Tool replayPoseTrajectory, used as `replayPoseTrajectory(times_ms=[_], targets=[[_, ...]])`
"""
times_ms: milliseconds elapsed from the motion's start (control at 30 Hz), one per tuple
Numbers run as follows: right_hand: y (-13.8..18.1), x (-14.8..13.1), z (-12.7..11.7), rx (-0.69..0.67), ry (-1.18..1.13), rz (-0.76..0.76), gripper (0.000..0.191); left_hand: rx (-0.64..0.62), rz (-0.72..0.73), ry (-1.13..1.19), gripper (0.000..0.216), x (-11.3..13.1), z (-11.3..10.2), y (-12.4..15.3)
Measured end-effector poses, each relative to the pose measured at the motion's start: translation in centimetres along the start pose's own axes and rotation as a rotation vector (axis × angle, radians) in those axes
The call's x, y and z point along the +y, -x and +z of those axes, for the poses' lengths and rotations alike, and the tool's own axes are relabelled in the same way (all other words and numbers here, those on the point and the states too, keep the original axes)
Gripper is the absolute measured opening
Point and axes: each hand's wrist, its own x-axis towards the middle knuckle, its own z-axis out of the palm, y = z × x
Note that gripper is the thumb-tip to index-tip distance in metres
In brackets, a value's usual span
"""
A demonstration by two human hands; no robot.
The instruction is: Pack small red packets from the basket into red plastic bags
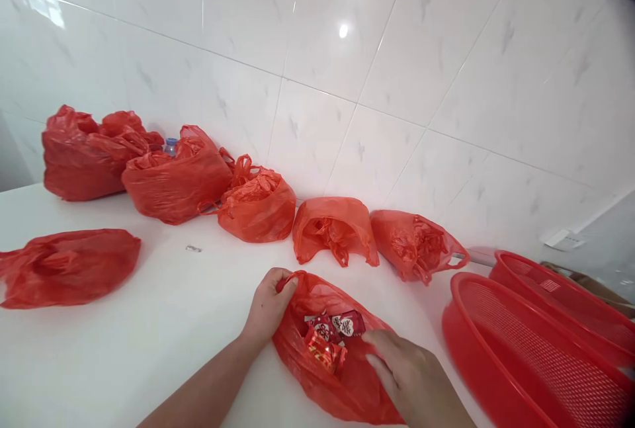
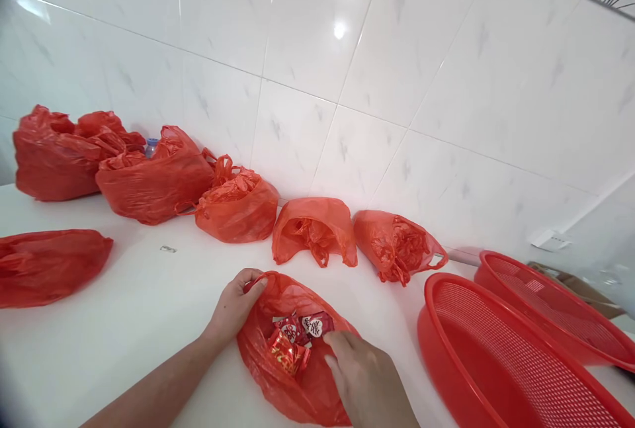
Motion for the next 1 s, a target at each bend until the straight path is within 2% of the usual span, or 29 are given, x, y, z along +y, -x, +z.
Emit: replayPoseTrajectory(times_ms=[100, 200, 300, 400, 533, 667, 767, 833, 900, 1000], targets=[[1.5, 2.1, 1.4, -0.09, 0.132, 0.078, 0.043, -0.008, -0.014, -0.001, 0.022, 0.1, 0.0, 0.0], [2.6, 3.3, 2.1, -0.115, 0.131, 0.197, 0.04, -0.036, -0.06, 0.01, 0.022, 0.4, 0.0, 0.0], [3.0, 3.8, 1.9, -0.118, -0.052, 0.298, 0.024, -0.031, -0.087, 0.039, 0.025, 0.9, -0.2, 0.1], [2.7, 4.3, 0.7, -0.02, -0.436, 0.337, 0.022, 0.011, -0.06, 0.069, 0.027, 2.3, -0.7, 0.0], [1.2, 5.9, -2.7, 0.2, -0.984, 0.441, 0.028, 0.009, 0.029, 0.109, 0.025, 6.5, -1.7, -0.9], [-1.2, 6.9, -7.9, 0.418, -1.387, 0.459, 0.024, -0.111, 0.085, 0.284, 0.025, 13.5, -3.4, -1.8], [-3.0, 6.3, -11.7, 0.533, -1.5, 0.403, 0.018, -0.178, 0.162, 0.41, 0.022, 18.6, -4.8, -1.8], [-3.9, 5.6, -13.5, 0.549, -1.501, 0.359, 0.016, -0.212, 0.21, 0.437, 0.02, 21.0, -5.5, -1.6], [-4.6, 4.9, -14.5, 0.53, -1.5, 0.331, 0.017, -0.248, 0.225, 0.443, 0.019, 22.3, -5.8, -1.4], [-5.3, 4.2, -14.3, 0.517, -1.542, 0.342, 0.018, -0.293, 0.203, 0.424, 0.019, 22.4, -5.9, -1.1]])
